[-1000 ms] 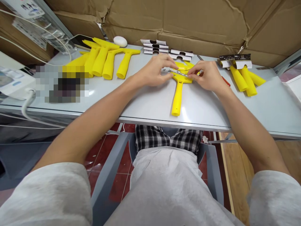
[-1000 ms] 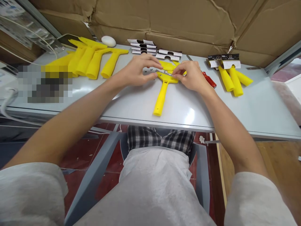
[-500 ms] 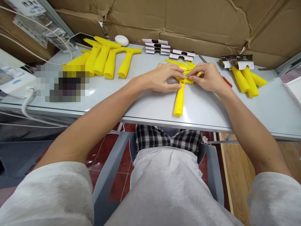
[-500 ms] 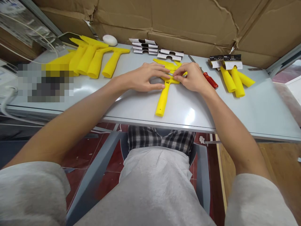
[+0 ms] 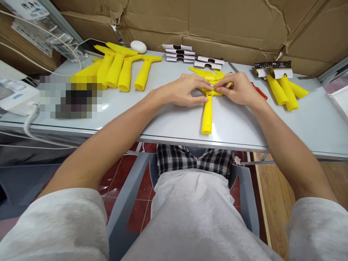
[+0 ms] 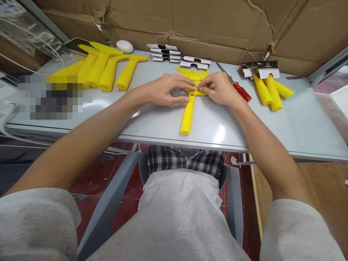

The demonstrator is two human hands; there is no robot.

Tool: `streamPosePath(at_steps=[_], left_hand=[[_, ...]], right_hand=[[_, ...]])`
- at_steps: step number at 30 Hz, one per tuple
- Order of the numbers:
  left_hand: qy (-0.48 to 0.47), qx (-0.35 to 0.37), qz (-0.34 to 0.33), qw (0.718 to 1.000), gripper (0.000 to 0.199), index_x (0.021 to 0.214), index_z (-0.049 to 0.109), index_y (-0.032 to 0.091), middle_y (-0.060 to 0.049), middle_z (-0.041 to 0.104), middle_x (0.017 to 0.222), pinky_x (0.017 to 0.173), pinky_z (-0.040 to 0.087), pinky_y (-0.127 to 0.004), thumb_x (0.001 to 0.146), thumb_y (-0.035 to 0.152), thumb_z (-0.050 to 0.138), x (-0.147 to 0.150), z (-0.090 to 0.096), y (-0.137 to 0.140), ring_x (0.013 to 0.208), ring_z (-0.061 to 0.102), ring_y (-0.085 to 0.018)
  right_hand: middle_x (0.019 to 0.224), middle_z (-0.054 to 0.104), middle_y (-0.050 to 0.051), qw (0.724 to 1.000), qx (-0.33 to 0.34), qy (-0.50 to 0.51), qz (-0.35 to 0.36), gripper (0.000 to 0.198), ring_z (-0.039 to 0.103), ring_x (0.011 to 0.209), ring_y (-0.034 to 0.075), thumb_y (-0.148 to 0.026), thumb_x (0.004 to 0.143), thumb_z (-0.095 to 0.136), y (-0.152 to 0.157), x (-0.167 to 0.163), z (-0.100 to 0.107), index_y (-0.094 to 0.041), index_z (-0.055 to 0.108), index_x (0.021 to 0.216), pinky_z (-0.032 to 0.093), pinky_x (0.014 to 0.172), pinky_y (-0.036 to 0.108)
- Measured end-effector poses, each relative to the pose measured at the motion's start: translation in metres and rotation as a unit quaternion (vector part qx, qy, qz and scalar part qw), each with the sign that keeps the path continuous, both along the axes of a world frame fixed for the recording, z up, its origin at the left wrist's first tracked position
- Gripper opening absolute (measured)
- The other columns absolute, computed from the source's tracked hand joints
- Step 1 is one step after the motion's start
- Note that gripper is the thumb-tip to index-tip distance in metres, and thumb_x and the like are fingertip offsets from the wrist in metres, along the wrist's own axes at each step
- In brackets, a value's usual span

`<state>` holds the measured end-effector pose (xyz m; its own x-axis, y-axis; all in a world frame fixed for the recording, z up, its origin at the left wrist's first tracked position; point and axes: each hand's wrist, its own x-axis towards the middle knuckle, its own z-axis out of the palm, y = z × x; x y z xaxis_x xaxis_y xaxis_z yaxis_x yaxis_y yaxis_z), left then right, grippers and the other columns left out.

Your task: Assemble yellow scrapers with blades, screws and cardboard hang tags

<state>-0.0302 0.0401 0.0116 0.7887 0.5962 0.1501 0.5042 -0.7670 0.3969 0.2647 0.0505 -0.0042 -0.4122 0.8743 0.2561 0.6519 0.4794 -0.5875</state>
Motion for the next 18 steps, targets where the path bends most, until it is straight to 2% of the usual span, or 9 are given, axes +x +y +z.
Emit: streamPosePath(at_steps=[3, 7, 12, 18], left_hand=[[0.005, 0.001, -0.001, 1.0, 0.072, 0.169, 0.078, 0.032, -0.011, 0.069, 0.184, 0.15, 0.034, -0.069, 0.108, 0.067, 0.062, -0.001, 0.0, 0.001, 0.175, 0.058, -0.045], [0.008, 0.002, -0.001, 1.0, 0.073, 0.169, 0.078, 0.03, -0.013, 0.069, 0.184, 0.15, 0.035, -0.068, 0.109, 0.068, 0.061, -0.001, 0.0, 0.001, 0.174, 0.058, -0.045], [0.003, 0.006, -0.002, 1.0, 0.075, 0.168, 0.079, 0.029, -0.014, 0.072, 0.181, 0.148, 0.037, -0.067, 0.108, 0.07, 0.061, 0.0, -0.001, 0.001, 0.173, 0.06, -0.045], [0.0, 0.009, 0.008, 1.0, 0.078, 0.172, 0.076, 0.031, -0.013, 0.072, 0.181, 0.148, 0.038, -0.068, 0.107, 0.071, 0.062, -0.001, -0.004, 0.003, 0.171, 0.061, -0.045]], right_hand=[[0.116, 0.084, 0.007, 1.0, -0.01, 0.014, -0.016, 0.058, 0.07, 0.109, 0.017, -0.081, 0.086, 0.089, 0.003, 0.004, 0.001, -0.026, 0.086, 0.103, 0.062, 0.114, 0.042], [0.123, 0.084, 0.004, 0.999, 0.003, -0.018, -0.051, 0.038, 0.075, 0.118, 0.025, -0.068, 0.093, 0.081, -0.008, 0.005, 0.01, -0.032, 0.088, 0.101, 0.067, 0.107, 0.047], [0.128, 0.083, 0.004, 0.997, 0.015, -0.055, -0.047, 0.027, 0.076, 0.121, 0.025, -0.054, 0.096, 0.078, -0.014, 0.002, 0.015, -0.031, 0.09, 0.1, 0.068, 0.117, 0.049], [0.128, 0.082, 0.005, 0.997, 0.018, -0.07, -0.039, 0.027, 0.074, 0.118, 0.023, -0.052, 0.097, 0.076, -0.012, 0.002, 0.012, -0.029, 0.091, 0.101, 0.068, 0.124, 0.048]])
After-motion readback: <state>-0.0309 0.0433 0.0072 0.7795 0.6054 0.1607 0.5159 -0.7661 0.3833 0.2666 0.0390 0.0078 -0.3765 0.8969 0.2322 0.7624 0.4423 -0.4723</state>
